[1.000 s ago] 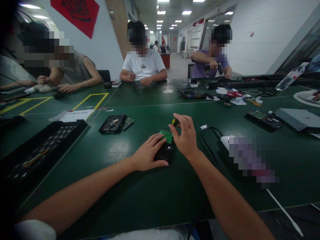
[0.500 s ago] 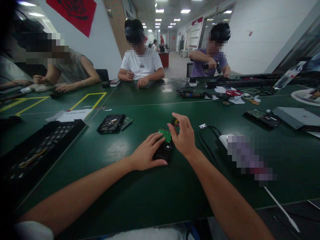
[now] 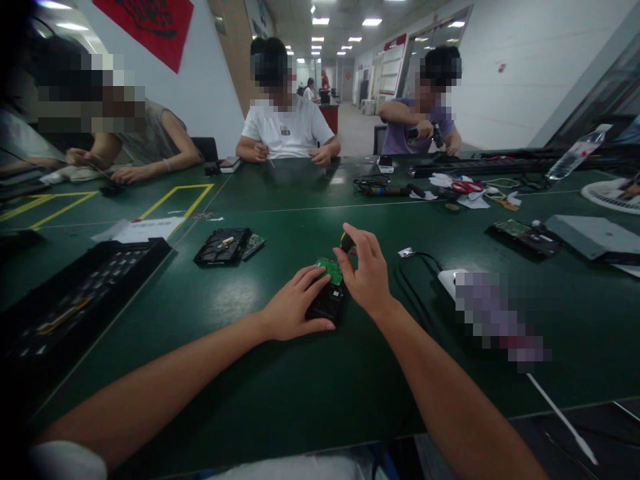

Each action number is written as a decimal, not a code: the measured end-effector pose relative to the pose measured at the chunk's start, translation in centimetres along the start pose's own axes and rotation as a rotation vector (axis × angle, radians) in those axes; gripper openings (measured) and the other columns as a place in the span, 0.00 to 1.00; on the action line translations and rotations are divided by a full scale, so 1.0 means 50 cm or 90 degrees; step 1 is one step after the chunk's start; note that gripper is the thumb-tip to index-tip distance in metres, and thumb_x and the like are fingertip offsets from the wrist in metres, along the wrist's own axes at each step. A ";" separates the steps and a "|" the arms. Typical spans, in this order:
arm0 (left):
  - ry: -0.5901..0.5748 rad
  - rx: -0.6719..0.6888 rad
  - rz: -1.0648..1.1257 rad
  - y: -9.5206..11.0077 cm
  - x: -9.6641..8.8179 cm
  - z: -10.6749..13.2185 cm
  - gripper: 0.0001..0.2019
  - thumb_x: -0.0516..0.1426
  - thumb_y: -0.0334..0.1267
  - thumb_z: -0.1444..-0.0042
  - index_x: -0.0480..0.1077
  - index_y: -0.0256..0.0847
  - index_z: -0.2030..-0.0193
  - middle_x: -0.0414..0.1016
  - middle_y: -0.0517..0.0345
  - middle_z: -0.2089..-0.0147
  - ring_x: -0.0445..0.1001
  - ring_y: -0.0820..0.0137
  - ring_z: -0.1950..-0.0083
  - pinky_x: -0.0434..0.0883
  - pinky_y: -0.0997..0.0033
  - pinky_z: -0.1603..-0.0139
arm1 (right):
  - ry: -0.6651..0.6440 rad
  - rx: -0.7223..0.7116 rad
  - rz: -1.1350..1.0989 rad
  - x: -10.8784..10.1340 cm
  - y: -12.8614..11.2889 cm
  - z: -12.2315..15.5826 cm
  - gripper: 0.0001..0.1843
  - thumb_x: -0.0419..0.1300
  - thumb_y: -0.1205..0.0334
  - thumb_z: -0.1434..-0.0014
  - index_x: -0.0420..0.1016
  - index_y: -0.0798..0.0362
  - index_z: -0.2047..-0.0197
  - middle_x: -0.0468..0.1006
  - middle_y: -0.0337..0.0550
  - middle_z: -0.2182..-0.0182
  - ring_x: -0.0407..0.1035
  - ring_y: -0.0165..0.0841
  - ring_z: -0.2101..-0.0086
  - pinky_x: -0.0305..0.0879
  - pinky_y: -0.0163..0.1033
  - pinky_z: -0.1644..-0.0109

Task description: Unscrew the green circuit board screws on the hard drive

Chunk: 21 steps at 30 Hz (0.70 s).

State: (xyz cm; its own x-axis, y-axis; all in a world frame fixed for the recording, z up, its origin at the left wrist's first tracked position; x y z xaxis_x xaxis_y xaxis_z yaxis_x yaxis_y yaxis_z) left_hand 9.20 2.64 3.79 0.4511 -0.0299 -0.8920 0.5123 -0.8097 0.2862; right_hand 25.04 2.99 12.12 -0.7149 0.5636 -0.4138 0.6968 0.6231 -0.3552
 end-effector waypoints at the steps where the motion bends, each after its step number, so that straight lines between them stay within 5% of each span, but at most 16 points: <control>1: 0.000 -0.001 0.000 0.000 0.000 0.000 0.53 0.56 0.75 0.45 0.55 0.36 0.25 0.57 0.34 0.25 0.52 0.41 0.23 0.59 0.35 0.26 | 0.007 0.004 0.003 -0.002 0.001 -0.001 0.27 0.62 0.60 0.32 0.66 0.43 0.32 0.74 0.51 0.46 0.74 0.41 0.52 0.80 0.48 0.55; 5: 0.004 0.000 0.000 0.000 0.000 0.000 0.54 0.57 0.75 0.46 0.56 0.35 0.25 0.58 0.33 0.26 0.53 0.41 0.23 0.59 0.37 0.25 | 0.008 0.007 0.016 -0.005 0.005 -0.002 0.25 0.61 0.60 0.31 0.68 0.43 0.33 0.75 0.50 0.48 0.74 0.41 0.52 0.79 0.49 0.51; 11: 0.003 0.001 0.001 0.001 -0.002 0.000 0.53 0.56 0.75 0.46 0.56 0.36 0.25 0.57 0.34 0.26 0.53 0.41 0.23 0.59 0.36 0.25 | -0.032 0.002 0.005 0.009 0.004 0.002 0.32 0.54 0.63 0.28 0.53 0.42 0.24 0.73 0.51 0.37 0.73 0.43 0.45 0.76 0.54 0.42; 17: 0.002 -0.001 0.005 0.001 -0.002 0.000 0.53 0.57 0.74 0.46 0.55 0.36 0.24 0.57 0.34 0.25 0.53 0.40 0.23 0.58 0.35 0.25 | 0.017 0.027 0.024 -0.006 0.009 0.000 0.25 0.62 0.58 0.32 0.68 0.44 0.33 0.73 0.51 0.47 0.74 0.40 0.54 0.80 0.47 0.55; 21: 0.002 -0.001 0.009 0.002 -0.004 0.000 0.53 0.57 0.74 0.46 0.55 0.36 0.25 0.57 0.34 0.25 0.53 0.41 0.23 0.59 0.35 0.26 | -0.013 0.020 0.016 0.002 0.011 0.001 0.27 0.57 0.60 0.29 0.62 0.42 0.28 0.76 0.50 0.46 0.74 0.41 0.51 0.78 0.52 0.48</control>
State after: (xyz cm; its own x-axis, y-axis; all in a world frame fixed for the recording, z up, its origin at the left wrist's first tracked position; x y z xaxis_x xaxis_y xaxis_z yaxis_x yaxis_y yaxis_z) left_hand 9.18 2.58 4.00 0.4607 -0.0388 -0.8867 0.5075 -0.8081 0.2990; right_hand 25.36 3.37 11.85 -0.6961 0.5675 -0.4397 0.7162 0.5914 -0.3706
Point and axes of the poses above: each hand's wrist, its own z-axis away from the middle knuckle, its own x-axis out of the palm, y = z × x, the point moved 8 cm from there along -z, towards the middle knuckle
